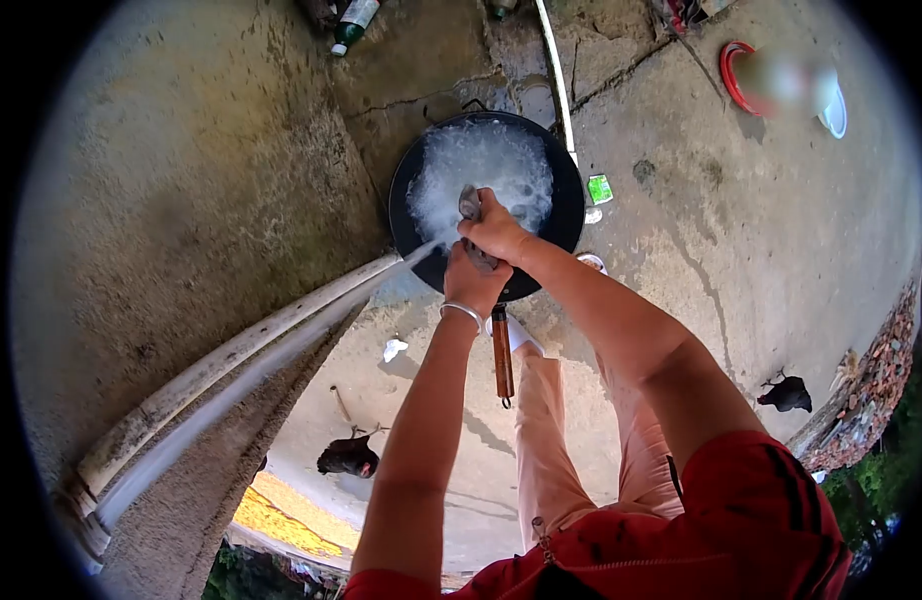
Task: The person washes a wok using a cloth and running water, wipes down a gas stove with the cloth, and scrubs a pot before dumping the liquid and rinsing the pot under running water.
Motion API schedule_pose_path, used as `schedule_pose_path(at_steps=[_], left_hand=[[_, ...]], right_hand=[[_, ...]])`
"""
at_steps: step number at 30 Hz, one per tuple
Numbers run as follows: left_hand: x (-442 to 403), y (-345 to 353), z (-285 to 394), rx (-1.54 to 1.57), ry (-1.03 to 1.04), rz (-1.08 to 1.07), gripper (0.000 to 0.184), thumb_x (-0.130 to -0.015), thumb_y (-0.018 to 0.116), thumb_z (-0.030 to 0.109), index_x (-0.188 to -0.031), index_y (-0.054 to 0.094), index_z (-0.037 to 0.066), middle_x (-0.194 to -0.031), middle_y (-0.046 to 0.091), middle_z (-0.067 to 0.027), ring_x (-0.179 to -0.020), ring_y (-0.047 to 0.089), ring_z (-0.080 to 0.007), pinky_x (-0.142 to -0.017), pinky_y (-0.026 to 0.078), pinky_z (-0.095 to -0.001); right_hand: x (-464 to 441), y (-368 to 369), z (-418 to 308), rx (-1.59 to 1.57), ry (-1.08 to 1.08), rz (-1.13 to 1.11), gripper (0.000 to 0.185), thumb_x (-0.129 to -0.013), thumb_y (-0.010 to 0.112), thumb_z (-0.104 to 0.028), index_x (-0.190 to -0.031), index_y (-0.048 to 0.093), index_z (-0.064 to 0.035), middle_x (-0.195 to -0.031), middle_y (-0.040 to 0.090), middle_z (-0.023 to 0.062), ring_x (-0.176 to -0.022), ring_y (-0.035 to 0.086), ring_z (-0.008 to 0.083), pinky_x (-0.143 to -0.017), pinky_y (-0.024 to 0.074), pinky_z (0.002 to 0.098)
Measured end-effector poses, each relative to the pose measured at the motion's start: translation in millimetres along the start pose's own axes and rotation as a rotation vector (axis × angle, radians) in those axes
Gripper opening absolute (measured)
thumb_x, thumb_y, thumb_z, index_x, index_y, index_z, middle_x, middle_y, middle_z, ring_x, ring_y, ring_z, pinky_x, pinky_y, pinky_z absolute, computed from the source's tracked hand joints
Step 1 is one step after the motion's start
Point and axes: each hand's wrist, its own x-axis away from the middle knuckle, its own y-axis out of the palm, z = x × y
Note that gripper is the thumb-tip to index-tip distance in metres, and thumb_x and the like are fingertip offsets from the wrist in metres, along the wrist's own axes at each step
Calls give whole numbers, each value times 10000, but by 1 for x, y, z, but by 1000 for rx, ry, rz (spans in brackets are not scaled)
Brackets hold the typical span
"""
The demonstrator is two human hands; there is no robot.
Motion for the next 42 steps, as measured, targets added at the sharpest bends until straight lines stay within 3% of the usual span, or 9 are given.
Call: schedule_pose_path(at_steps=[4, 8, 11, 16, 19, 29, 35, 41, 42], left_hand=[[9, -24, 13, 1045, -398, -579, 373, -775, 636, 103, -1121, 507, 55, -951, 592, -87, -743, 577, -163, -537, 453, -257], [12, -38, 29, 1527, -573, -700, 338, -821, 572, 151, -1141, 510, 63, -1041, 561, -114, -742, 552, -150, -523, 427, -225], [9, -30, 34, 1948, -609, -767, 402, -824, 579, 272, -1169, 520, 74, -1061, 562, -114, -761, 560, -152, -575, 465, -218], [7, -16, 34, 2356, -784, -687, 349, -806, 610, 370, -1023, 609, 97, -1033, 578, -77, -812, 590, -163, -651, 512, -234], [23, -32, 46, 1978, -724, -669, 320, -841, 597, 396, -1057, 584, 160, -999, 585, -40, -846, 594, -161, -645, 523, -248], [26, -13, 29, 1100, -418, -501, 99, -873, 599, 193, -876, 539, 114, -642, 491, 10, -444, 420, -76, -370, 288, -184], [2, 42, -30, 466, -261, -147, 166, -770, 686, 144, -866, 595, 44, -757, 611, -34, -608, 580, -147, -556, 476, -264], [27, 26, -9, 756, -420, -111, 206, -798, 632, 169, -947, 599, 30, -806, 633, -54, -637, 568, -140, -538, 444, -236], [28, 17, 0, 966, -478, -259, 208, -820, 615, 182, -974, 587, 45, -839, 625, -53, -593, 532, -110, -490, 411, -213]], right_hand=[[2, -13, -1, -199, -14, -167, 645, -796, 666, -422, -1241, 451, -7, -950, 590, 126, -917, 546, 187, -837, 433, 313], [-9, -68, -36, 589, -223, -388, 655, -804, 482, -663, -1056, 650, -82, -1064, 622, 98, -947, 560, 198, -879, 416, 325], [-26, -64, -4, -553, 134, -618, 691, -866, 409, -612, -1238, 506, -38, -1275, 496, 130, -1077, 523, 214, -973, 378, 346], [10, -39, -7, -881, 52, -695, 531, -900, 474, -478, -1176, 518, -27, -1151, 555, 106, -1024, 540, 179, -927, 415, 292], [16, -45, -11, -490, -28, -633, 171, -832, 639, -171, -927, 536, -74, -889, 573, 35, -875, 570, 123, -788, 464, 249], [13, -15, 0, -315, -342, -483, 133, -818, 595, -108, -915, 532, -43, -807, 555, 62, -741, 578, 152, -685, 480, 283], [5, 9, 12, -100, -247, -40, 149, -814, 537, -120, -917, 552, -13, -696, 621, 93, -651, 618, 254, -612, 489, 352], [5, 16, 19, 32, -140, 157, 144, -821, 539, -154, -857, 574, -19, -751, 648, 116, -718, 632, 264, -659, 486, 351], [6, -1, 6, 25, -167, -166, 271, -852, 530, -261, -998, 567, -36, -842, 641, 126, -819, 620, 225, -649, 502, 316]])
